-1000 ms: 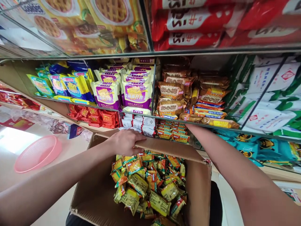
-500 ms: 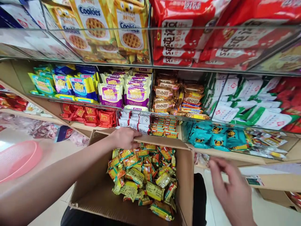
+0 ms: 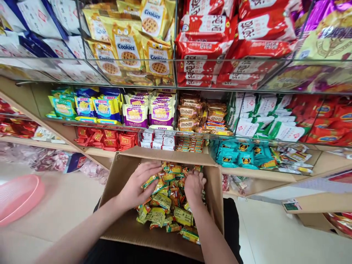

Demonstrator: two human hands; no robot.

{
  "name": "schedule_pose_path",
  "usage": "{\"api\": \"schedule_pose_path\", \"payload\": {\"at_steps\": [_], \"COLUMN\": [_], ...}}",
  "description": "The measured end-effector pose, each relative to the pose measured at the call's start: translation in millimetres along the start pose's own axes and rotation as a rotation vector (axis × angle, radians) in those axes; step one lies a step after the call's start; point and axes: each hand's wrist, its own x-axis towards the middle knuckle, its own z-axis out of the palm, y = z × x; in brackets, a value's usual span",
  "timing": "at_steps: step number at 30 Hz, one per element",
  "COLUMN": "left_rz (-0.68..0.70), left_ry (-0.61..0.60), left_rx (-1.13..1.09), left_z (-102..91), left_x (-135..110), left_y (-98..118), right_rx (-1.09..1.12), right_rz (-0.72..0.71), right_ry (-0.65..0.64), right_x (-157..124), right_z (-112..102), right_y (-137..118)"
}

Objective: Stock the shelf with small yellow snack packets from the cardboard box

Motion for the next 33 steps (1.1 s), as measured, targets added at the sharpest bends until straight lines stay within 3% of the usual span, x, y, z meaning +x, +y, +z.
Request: {"api": "schedule_pose_path", "payload": {"at_steps": [4, 6, 8, 10, 12, 15, 20, 27, 30, 33], "left_rz": [-0.362, -0.569, -0.681, -0.696, -0.707, -0.768, -0.891, -0.995, -0.928, -0.645], "left_ry": [0.06, 0.073, 0.028, -0.086, -0.136, 0.005, 0.297, 0.33, 0.241, 0.038], "left_rx": [-0.239, -0.417, -0.624, -0.8, -0.913, -0.968, -1.063, -1.123, -0.986, -0.652], "left_z": [18.1, 25.4, 29.3, 30.1, 29.8, 30.7, 37.5, 46.9, 41.3, 22.3], "left_x": [-35.5, -36.8, -29.8, -20.0, -11.8, -6.3, -9.0, -13.2, -5.1, 11.4], "left_y": [5.2, 6.0, 8.1, 12.1, 17.3, 24.8, 31.0, 31.9, 31.4, 25.2], "right_rx": [0.277, 0.558, 0.774, 0.872, 0.964, 1.144, 1.24, 1.418, 1.287, 1.082], "right_rz": [-0.139, -0.277, -0.411, -0.46, -0.436, -0.348, -0.106, -0.007, -0.119, -0.188], "right_ry": [-0.066, -0.219, -0.381, -0.468, -0.474, -0.409, -0.265, -0.316, -0.41, -0.342], "right_x": [-22.7, -38.3, -52.5, -64.0, -73.2, -84.3, -96.4, -99.4, -93.8, -81.6], "right_z": [-18.9, -34.2, -50.0, -62.2, -68.1, -66.2, -56.3, -54.0, -65.2, -89.6], "right_y": [2.3, 1.1, -3.6, -10.2, -16.1, -19.1, -14.4, -20.3, -12.6, 13.3]}}
